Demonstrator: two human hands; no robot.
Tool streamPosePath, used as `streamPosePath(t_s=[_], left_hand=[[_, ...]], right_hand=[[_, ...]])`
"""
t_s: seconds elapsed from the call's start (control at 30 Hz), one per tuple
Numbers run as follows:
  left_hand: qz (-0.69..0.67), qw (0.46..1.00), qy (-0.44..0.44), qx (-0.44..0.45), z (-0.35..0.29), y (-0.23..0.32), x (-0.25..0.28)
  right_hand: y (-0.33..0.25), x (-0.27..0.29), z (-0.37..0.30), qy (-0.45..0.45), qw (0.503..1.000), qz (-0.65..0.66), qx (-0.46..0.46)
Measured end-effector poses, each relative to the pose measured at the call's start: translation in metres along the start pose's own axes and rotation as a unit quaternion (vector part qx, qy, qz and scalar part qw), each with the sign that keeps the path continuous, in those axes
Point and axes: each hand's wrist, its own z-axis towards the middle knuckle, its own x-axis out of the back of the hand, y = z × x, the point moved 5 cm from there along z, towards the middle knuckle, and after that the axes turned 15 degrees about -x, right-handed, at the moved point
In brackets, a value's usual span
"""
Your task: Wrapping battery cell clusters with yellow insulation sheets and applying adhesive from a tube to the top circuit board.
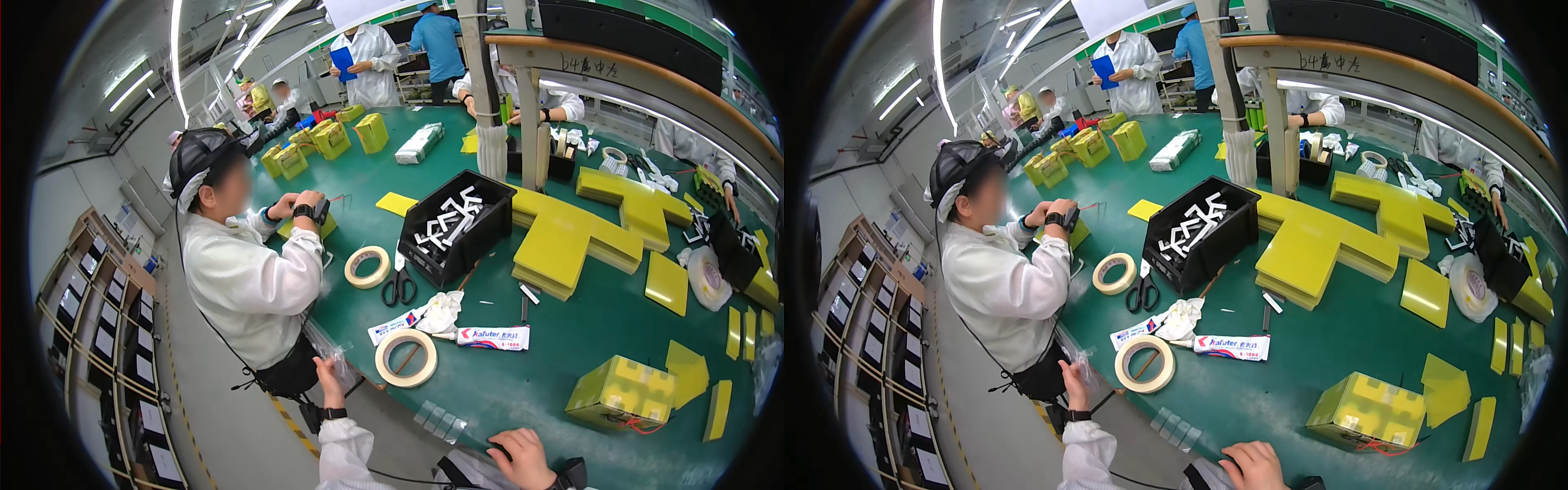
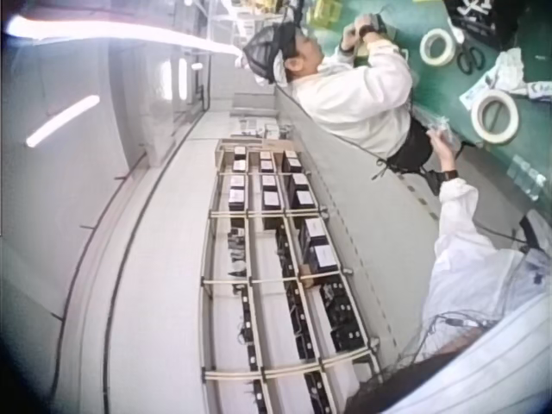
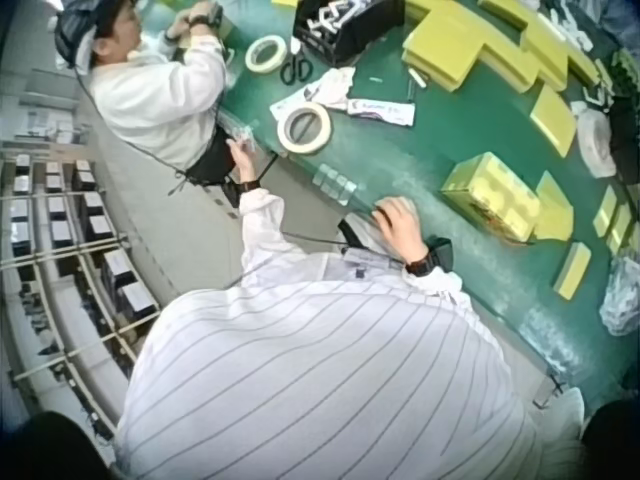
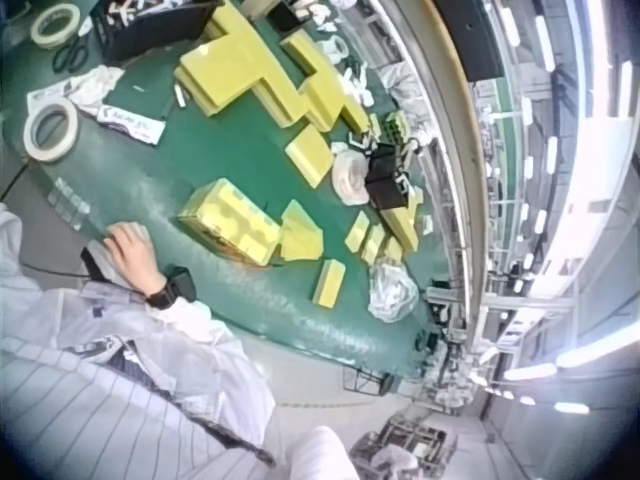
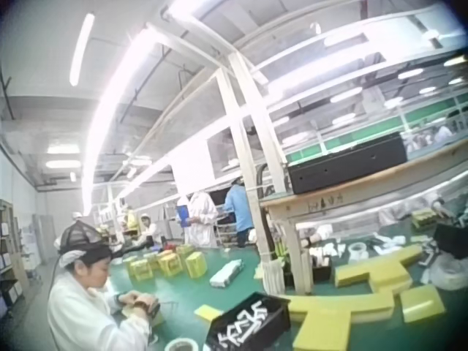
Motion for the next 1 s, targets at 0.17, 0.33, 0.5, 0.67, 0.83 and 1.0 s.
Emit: streamPosePath(t_s=[0.17,0.33,0.5,0.67,0.83,1.0], left_hand=[[0.35,0.913,-0.063,-0.199,-0.075,0.132,-0.063],[0.176,0.873,-0.347,-0.294,-0.158,0.17,-0.13],[0.167,0.876,-0.371,-0.257,-0.182,0.162,-0.151],[0.185,0.895,-0.319,-0.252,-0.186,0.153,-0.148],[0.227,0.873,-0.328,-0.28,-0.189,0.161,-0.151],[0.229,0.891,-0.333,-0.208,-0.175,0.199,-0.166]], right_hand=[[-0.02,-0.009,0.014,0.0,0.992,-0.122,0.037],[-0.021,-0.068,0.012,0.015,0.97,-0.193,0.147],[-0.014,-0.072,0.015,0.06,0.968,-0.2,0.142],[-0.001,-0.071,0.022,0.068,0.997,-0.027,0.025],[0.011,-0.054,0.02,0.124,0.98,0.15,-0.029],[-0.037,0.027,0.006,0.181,0.965,0.132,0.139]])
